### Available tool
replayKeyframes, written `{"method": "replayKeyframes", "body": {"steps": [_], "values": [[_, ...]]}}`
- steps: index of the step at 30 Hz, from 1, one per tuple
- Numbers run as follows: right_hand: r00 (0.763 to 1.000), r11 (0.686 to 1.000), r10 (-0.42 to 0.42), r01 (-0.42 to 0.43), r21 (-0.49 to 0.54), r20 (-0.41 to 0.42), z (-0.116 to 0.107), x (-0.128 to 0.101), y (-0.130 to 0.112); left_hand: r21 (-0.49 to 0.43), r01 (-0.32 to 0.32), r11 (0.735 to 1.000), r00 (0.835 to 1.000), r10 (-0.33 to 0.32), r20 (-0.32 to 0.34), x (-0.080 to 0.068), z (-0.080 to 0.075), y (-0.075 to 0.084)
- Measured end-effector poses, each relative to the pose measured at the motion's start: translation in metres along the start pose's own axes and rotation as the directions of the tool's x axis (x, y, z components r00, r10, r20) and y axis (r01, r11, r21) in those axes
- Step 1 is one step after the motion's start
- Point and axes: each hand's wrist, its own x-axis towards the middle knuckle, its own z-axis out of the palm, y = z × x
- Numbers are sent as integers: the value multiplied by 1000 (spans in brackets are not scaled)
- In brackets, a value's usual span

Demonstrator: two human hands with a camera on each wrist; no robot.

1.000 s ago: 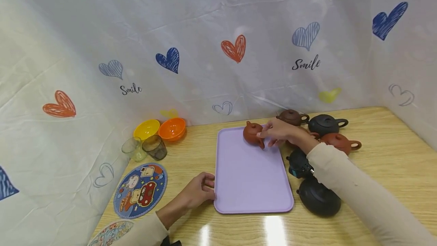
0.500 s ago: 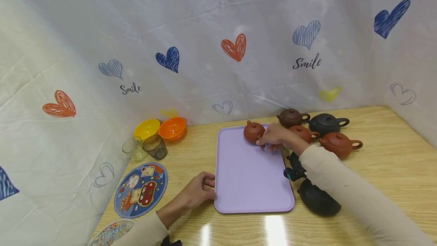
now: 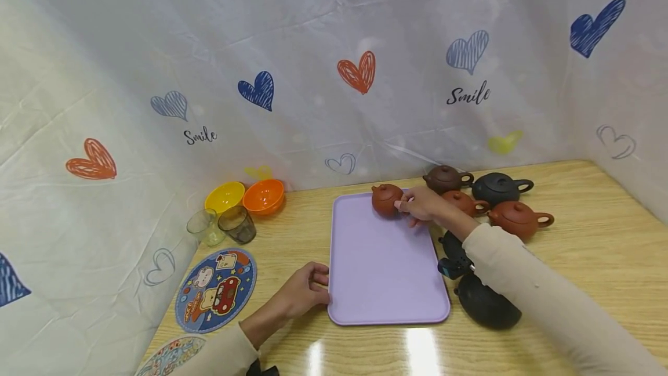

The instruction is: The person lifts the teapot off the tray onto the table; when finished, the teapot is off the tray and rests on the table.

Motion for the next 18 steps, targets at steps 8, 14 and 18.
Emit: {"method": "replayKeyframes", "body": {"steps": [8, 14, 18], "values": [[999, 997, -1, 3, 73, -38, -4, -4, -1, 1, 0, 1000, 1000, 0, 0, 0, 0, 0], [1000, 993, 29, -28, 111, -5, -11, -9, -1, 2, -1, 1000, 1000, 1, 2, 1, 0, -1], [1000, 992, 11, -11, 123, 1, -17, -14, -3, 3, -2, 1000, 1000, 2, 2, 2, 0, -2]]}}
